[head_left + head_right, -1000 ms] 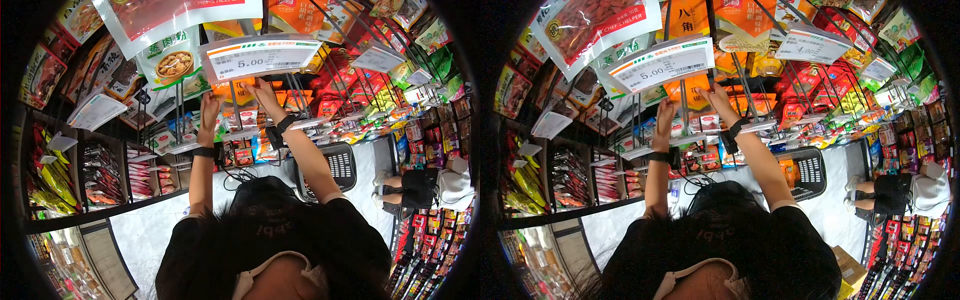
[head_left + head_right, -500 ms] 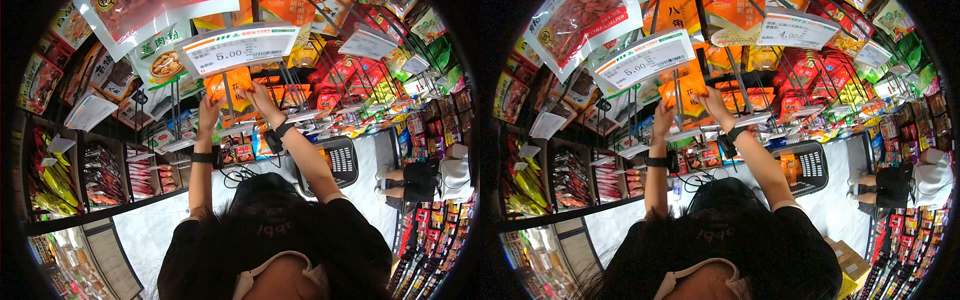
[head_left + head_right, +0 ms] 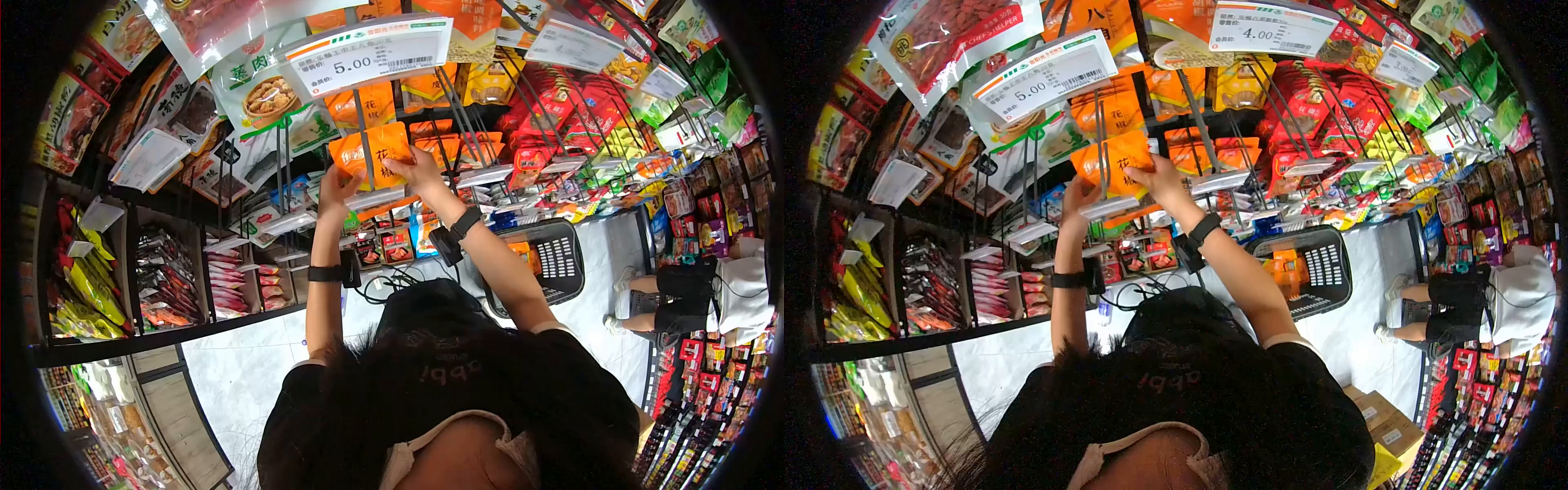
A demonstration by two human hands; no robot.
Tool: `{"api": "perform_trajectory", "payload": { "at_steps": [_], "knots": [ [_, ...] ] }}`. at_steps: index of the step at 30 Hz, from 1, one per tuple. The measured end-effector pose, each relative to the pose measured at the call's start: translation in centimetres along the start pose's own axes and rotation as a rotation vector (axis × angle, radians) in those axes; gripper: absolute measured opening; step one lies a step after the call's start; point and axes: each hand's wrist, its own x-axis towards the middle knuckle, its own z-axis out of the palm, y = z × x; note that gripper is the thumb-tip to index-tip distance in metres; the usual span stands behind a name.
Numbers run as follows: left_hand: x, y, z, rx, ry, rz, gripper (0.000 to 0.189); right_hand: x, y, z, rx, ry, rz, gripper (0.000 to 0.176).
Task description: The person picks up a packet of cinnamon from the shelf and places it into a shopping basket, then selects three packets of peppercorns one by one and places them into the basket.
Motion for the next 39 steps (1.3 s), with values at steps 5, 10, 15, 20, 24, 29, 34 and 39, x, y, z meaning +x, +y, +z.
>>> {"api": "perform_trajectory", "payload": {
  "at_steps": [5,10,15,20,24,29,34,39],
  "knots": [
    [-2.6,2.2,0.9,0.012,0.053,-0.016,0.026,-1.8,0.4,0.5,0.018,0.045,0.009,0.032],
    [-4.5,3.1,1.2,0.058,0.071,-0.006,0.027,-4.2,-0.8,1.5,0.073,0.102,0.019,0.025],
    [-6.0,2.4,1.1,0.048,0.046,-0.038,0.027,-6.2,-1.9,1.4,0.016,0.097,-0.038,0.023],
    [-7.9,4.4,1.8,0.002,0.026,-0.035,0.028,-7.9,-2.8,1.5,-0.002,0.067,0.009,0.024],
    [-8.8,3.9,1.8,0.011,0.035,-0.023,0.027,-8.9,-3.7,1.4,-0.009,0.041,0.03,0.025],
    [-9.4,4.5,2.1,-0.035,0.025,-0.015,0.026,-9.7,-3.8,1.5,-0.013,0.052,0.002,0.025],
    [-10.0,5.1,2.6,0.021,0.009,-0.033,0.025,-10.3,-3.6,0.8,-0.049,0.023,-0.02,0.026],
    [-10.6,4.6,3.4,0.048,-0.072,-0.036,0.024,-11.4,-2.5,-2.4,-0.164,-0.124,0.058,0.028]
  ]
}}
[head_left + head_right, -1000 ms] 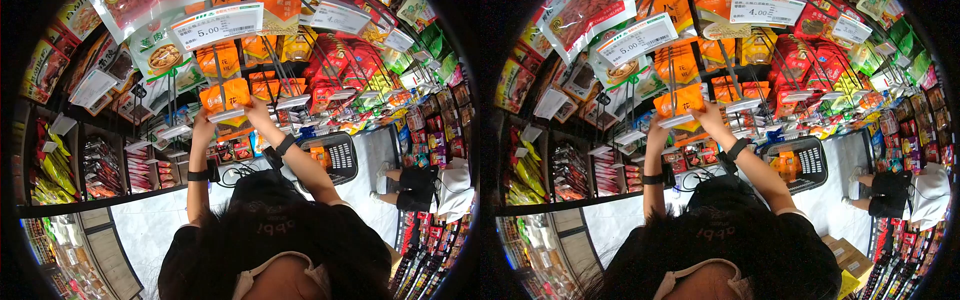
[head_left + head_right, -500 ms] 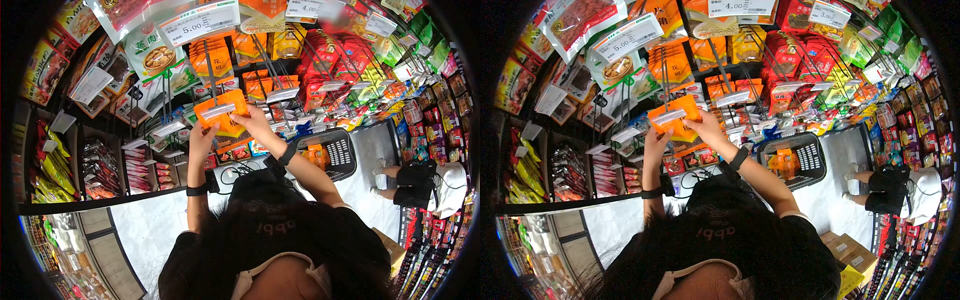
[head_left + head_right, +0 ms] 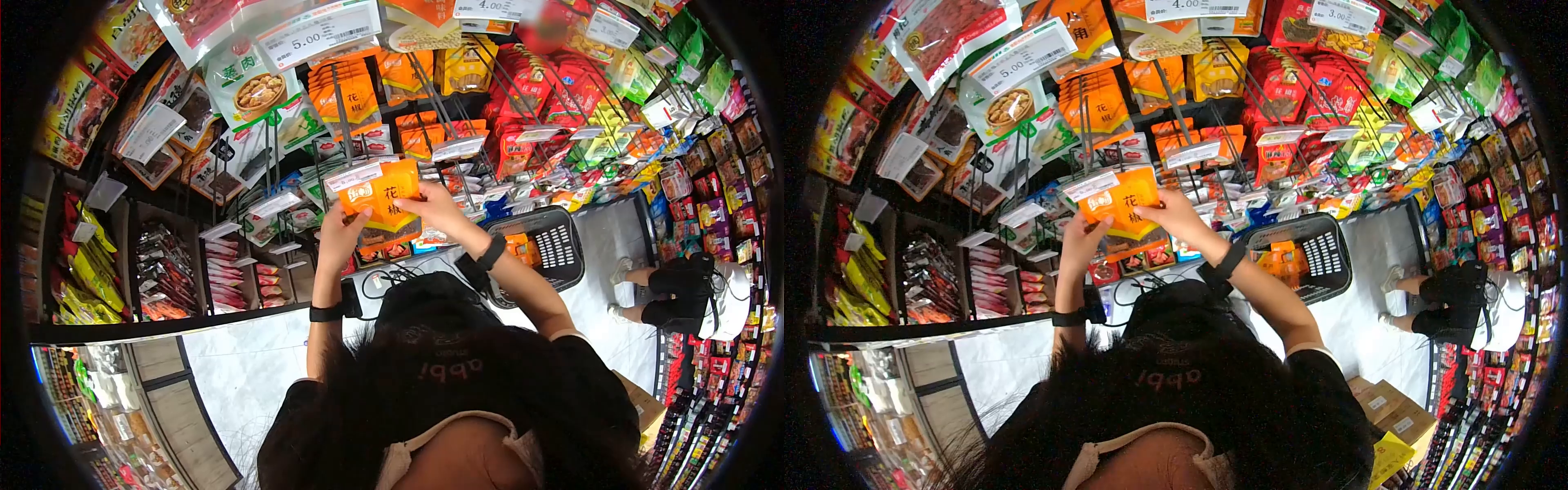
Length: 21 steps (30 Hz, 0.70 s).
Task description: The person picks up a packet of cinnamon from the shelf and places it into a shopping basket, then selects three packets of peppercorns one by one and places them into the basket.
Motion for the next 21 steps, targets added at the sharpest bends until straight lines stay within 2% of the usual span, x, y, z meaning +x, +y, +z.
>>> {"api": "perform_trajectory", "payload": {
  "at_steps": [4,6,7,8,10,13,17,19,21],
  "knots": [
    [-0.4,0.1,1.4,0.092,-0.114,0.018,0.024,-2.3,0.7,-3.1,-0.185,-0.133,0.07,0.027],
    [-0.4,0.6,2.3,0.206,-0.18,0.043,0.023,-4.1,1.3,-4.5,-0.14,-0.161,0.132,0.028],
    [0.0,-0.6,3.2,0.104,-0.198,0.027,0.025,-5.0,2.2,-5.3,-0.126,-0.164,0.173,0.028],
    [0.2,-1.5,3.8,0.176,-0.221,0.059,0.026,-6.0,3.0,-6.0,-0.111,-0.166,0.214,0.028],
    [0.3,-1.1,5.7,0.32,-0.271,0.128,0.028,-8.0,3.7,-7.1,-0.083,-0.103,0.186,0.028],
    [0.7,-0.1,8.7,0.308,-0.374,0.099,0.027,-11.1,4.4,-8.9,-0.085,-0.055,0.23,0.03],
    [2.0,0.3,13.4,0.246,-0.544,0.098,0.028,-15.3,5.9,-11.1,-0.151,0.032,0.186,0.029],
    [2.2,2.2,15.7,0.248,-0.611,0.141,0.029,-17.1,5.8,-12.3,-0.039,0.115,0.21,0.028],
    [2.9,1.8,18.2,0.236,-0.713,0.101,0.029,-19.2,5.6,-13.5,0.038,0.191,0.287,0.025]
  ]
}}
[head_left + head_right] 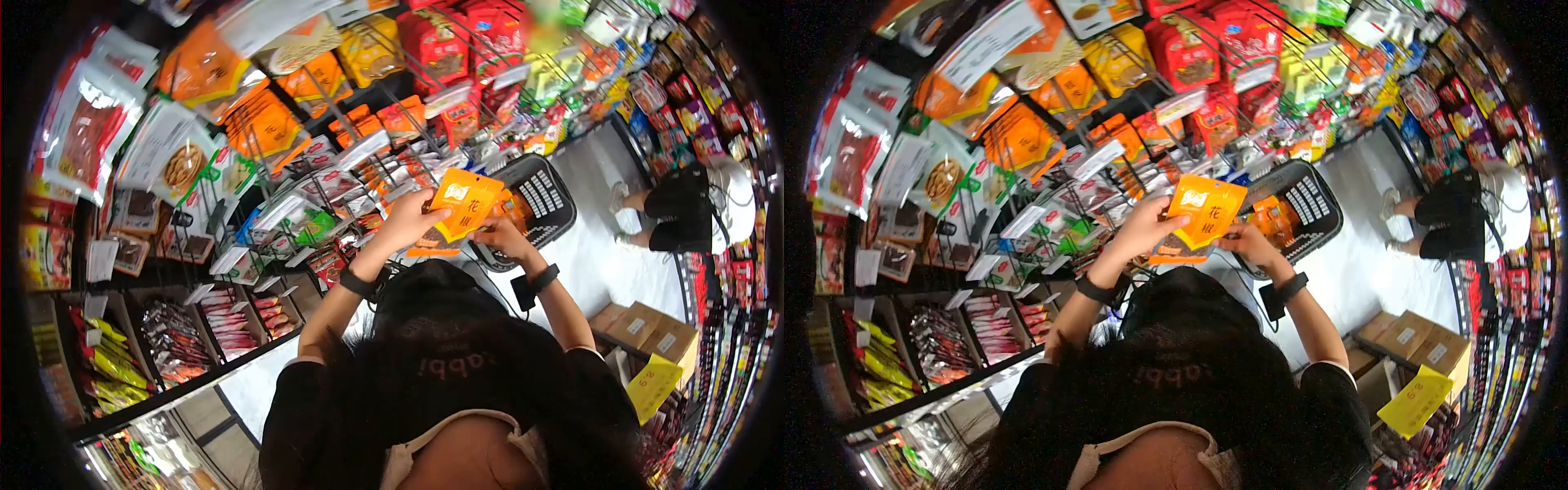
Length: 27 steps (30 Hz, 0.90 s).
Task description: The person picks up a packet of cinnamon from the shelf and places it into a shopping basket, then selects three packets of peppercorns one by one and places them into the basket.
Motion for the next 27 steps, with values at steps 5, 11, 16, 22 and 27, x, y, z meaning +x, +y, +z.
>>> {"api": "perform_trajectory", "payload": {
  "at_steps": [5,11,16,22,27],
  "knots": [
    [5.4,-1.0,3.9,-0.215,-0.236,-0.146,0.03,-3.2,1.0,-2.9,0.293,0.267,0.029,0.015],
    [8.6,0.1,8.8,-0.495,-0.442,-0.242,0.031,-5.9,5.0,-5.8,0.492,0.436,0.01,0.015],
    [10.5,0.0,12.5,-0.296,-0.495,-0.563,0.031,-7.8,9.1,-7.8,0.532,0.505,0.093,0.013],
    [13.9,-3.8,17.1,-0.427,-0.598,-0.685,0.029,-8.6,15.3,-9.2,0.712,0.56,0.209,0.015],
    [14.2,-4.9,21.8,-0.292,-0.674,-0.699,0.027,-7.9,20.6,-10.6,0.772,0.635,0.272,0.019]
  ]
}}
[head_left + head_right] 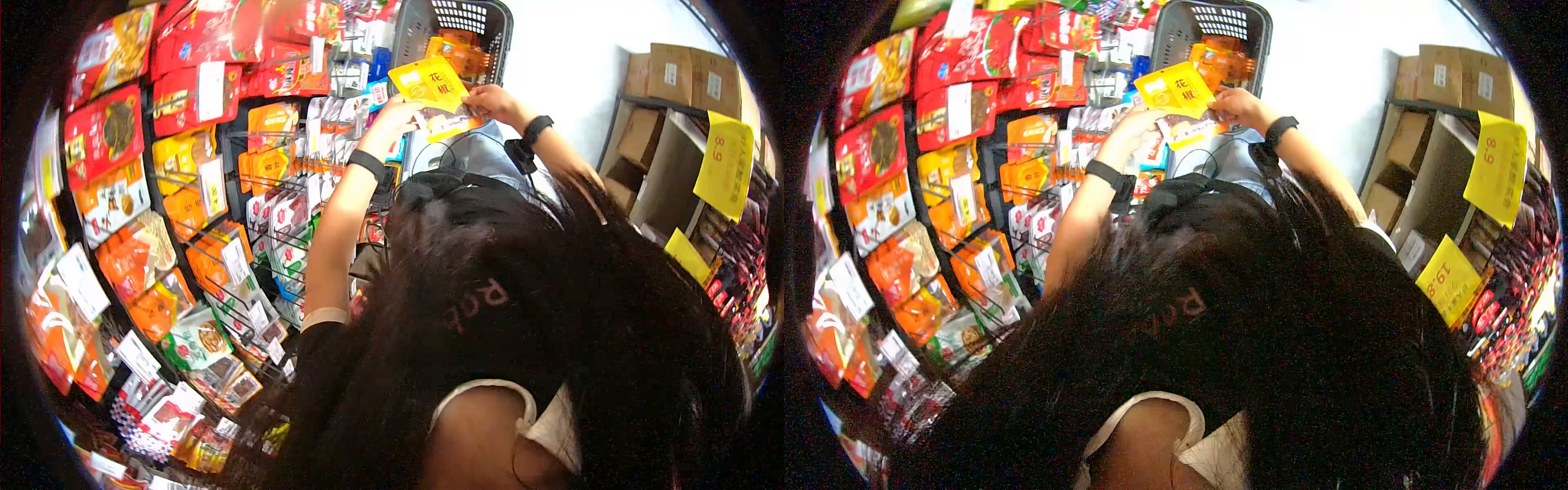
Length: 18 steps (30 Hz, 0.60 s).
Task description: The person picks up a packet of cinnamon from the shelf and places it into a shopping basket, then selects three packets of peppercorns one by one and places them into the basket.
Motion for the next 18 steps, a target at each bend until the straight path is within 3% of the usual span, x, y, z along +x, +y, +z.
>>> {"api": "perform_trajectory", "payload": {
  "at_steps": [2,3,6,10,11,14,16,18],
  "knots": [
    [2.9,-1.9,-0.3,-0.033,-0.094,-0.078,0.025,0.8,0.7,-1.1,0.08,0.047,-0.005,0.019],
    [2.9,-1.3,1.1,-0.018,-0.017,-0.125,0.02,1.1,0.4,-1.5,-0.058,0.108,0.024,0.014],
    [4.6,-1.9,2.3,-0.179,-0.03,-0.141,0.026,0.8,0.3,-2.5,0.126,0.195,0.189,0.015],
    [8.6,-3.8,0.6,-0.02,-0.002,-0.289,0.018,1.4,0.9,-4.1,0.104,0.152,0.354,0.018],
    [8.6,-3.7,0.6,-0.006,0.025,-0.319,0.017,2.9,3.0,-5.8,-0.04,-0.046,0.26,0.016],
    [10.0,-4.8,0.0,-0.124,-0.018,-0.336,0.012,4.2,3.4,-5.4,0.005,0.092,0.435,0.02],
    [10.0,-5.0,0.6,-0.248,0.036,-0.308,0.01,3.0,2.2,-6.2,-0.201,-0.175,0.231,0.018],
    [10.2,-5.4,0.1,-0.27,0.032,-0.266,0.009,4.1,2.1,-5.3,-0.112,0.031,0.516,0.018]
  ]
}}
